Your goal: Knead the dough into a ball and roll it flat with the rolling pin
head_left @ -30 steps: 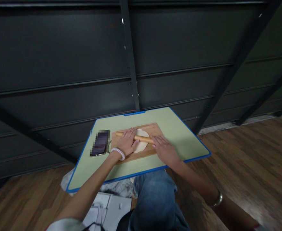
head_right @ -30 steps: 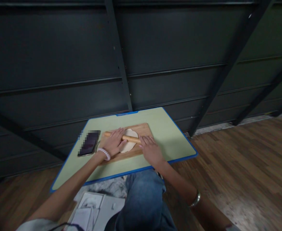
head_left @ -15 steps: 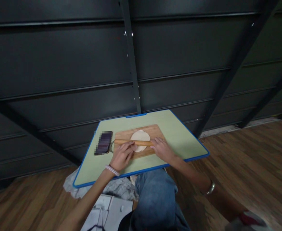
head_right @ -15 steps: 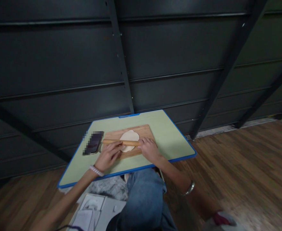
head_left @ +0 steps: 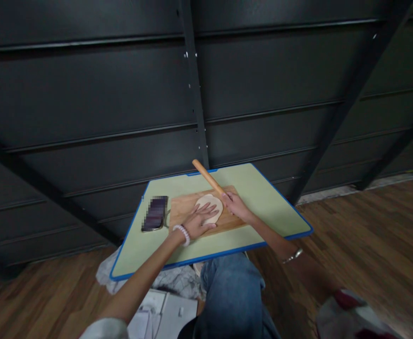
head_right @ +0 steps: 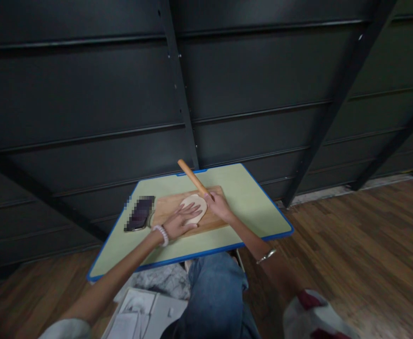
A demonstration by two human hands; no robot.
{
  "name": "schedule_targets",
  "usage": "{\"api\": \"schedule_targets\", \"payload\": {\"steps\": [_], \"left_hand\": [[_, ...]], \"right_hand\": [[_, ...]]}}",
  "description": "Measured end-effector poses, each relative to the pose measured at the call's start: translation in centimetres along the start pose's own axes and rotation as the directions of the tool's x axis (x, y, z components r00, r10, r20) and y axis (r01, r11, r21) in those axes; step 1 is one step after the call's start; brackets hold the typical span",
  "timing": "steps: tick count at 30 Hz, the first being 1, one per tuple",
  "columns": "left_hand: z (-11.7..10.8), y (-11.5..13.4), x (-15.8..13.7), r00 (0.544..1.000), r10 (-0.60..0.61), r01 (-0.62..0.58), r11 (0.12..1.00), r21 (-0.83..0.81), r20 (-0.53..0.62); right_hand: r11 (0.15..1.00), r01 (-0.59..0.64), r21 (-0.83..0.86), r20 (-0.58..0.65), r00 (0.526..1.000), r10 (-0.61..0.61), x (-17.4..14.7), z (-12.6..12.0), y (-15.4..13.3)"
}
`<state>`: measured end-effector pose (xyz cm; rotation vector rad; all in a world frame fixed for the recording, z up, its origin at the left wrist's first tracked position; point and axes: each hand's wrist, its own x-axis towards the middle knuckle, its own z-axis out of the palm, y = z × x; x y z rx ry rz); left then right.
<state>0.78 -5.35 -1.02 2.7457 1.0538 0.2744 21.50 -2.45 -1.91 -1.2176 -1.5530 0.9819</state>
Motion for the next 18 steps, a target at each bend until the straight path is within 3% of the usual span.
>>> {"api": "schedule_targets", "payload": {"steps": [3,13,18], "left_hand": [[0.4,0.1,1.0,1.000,-0.011,0.011,0.999,0.047,-0.002],[0.9,0.3,1.2,0.999,-0.033,0.034,0.999,0.029,-0.023],[1.0,0.3,1.5,0.990,-0.108,0.114,0.992,0.063,-0.085]], "right_hand": [[0.997,-0.003,0.076,0.038,0.999,0.000,0.0,-0.2,0.1],[0.990,-0.027,0.140,-0.002,1.000,0.028,-0.4,-0.1,0.4],[0.984,-0.026,0.175,-0.017,0.999,0.030,-0.7,-0.4,0.5]]}}
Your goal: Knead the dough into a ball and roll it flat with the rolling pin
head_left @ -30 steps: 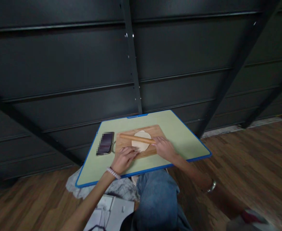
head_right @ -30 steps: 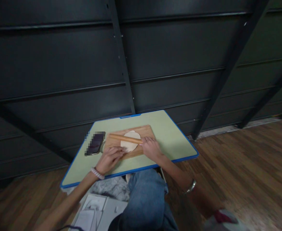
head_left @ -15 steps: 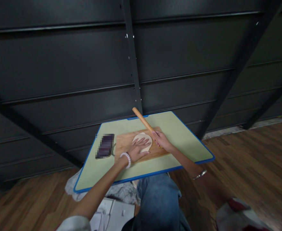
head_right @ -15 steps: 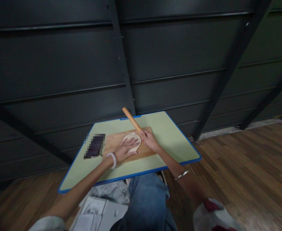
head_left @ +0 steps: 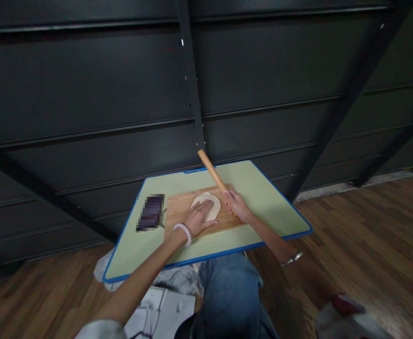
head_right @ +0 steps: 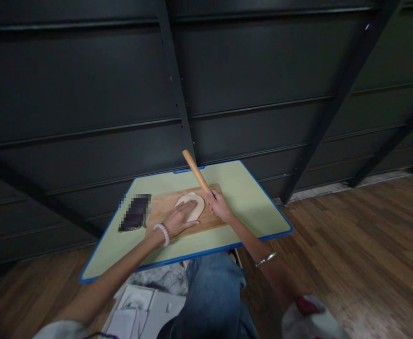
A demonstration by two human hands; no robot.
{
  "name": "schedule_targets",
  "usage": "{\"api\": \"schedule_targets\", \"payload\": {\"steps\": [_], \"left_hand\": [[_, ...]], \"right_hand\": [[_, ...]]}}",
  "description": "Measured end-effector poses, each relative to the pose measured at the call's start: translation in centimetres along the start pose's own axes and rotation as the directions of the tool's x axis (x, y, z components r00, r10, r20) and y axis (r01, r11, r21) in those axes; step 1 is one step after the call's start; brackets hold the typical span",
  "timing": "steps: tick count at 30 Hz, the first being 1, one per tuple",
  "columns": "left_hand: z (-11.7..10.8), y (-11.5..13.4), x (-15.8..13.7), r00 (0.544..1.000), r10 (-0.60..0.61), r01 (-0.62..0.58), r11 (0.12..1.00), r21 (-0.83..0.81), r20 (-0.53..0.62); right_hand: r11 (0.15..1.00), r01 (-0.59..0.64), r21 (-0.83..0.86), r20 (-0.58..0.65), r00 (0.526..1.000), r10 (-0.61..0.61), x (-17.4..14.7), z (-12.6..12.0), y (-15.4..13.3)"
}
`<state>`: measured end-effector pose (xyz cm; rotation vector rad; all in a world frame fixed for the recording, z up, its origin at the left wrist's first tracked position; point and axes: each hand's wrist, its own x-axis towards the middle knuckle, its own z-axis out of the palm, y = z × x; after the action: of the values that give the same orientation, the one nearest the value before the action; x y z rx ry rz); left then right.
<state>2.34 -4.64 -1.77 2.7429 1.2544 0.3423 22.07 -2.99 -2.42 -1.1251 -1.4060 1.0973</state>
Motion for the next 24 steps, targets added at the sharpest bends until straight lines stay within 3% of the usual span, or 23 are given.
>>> {"api": "schedule_targets", "payload": {"steps": [6,11,13,16,18,22,24], "left_hand": [[-0.6,0.7,-0.4,0.999,0.021,-0.027,0.974,0.225,0.028],[-1.9,0.3,-0.3,0.984,-0.168,0.144,0.943,0.300,0.056],[-2.3,-0.4,-0.3,0.991,-0.126,0.110,0.959,0.262,0.044],[-2.1,-1.9,-0.4,0.997,0.080,-0.079,0.983,0.165,0.000],[-1.6,-2.8,-0.6,0.992,0.117,-0.112,0.989,0.095,-0.045],[-1.0,-3.2,-0.6,0.991,-0.009,-0.009,0.991,-0.132,-0.135],[-1.2,-2.5,-0.1,0.960,-0.142,0.068,0.955,-0.290,-0.243]], "right_hand": [[0.999,-0.006,0.038,-0.016,1.000,0.007,-0.1,0.0,-0.1],[0.999,-0.001,0.038,-0.017,1.000,0.002,-0.3,0.0,-0.3],[0.999,0.010,0.043,-0.018,1.000,-0.009,-0.4,0.0,-0.5],[0.999,0.014,0.047,-0.029,1.000,-0.013,-0.4,0.0,-0.7],[0.999,0.010,0.050,-0.036,0.999,-0.008,-0.4,0.0,-0.7],[0.998,-0.005,0.068,-0.051,0.999,0.009,-0.4,0.0,-0.6],[0.996,-0.015,0.089,-0.057,0.998,0.020,-0.4,0.0,-0.6]]}}
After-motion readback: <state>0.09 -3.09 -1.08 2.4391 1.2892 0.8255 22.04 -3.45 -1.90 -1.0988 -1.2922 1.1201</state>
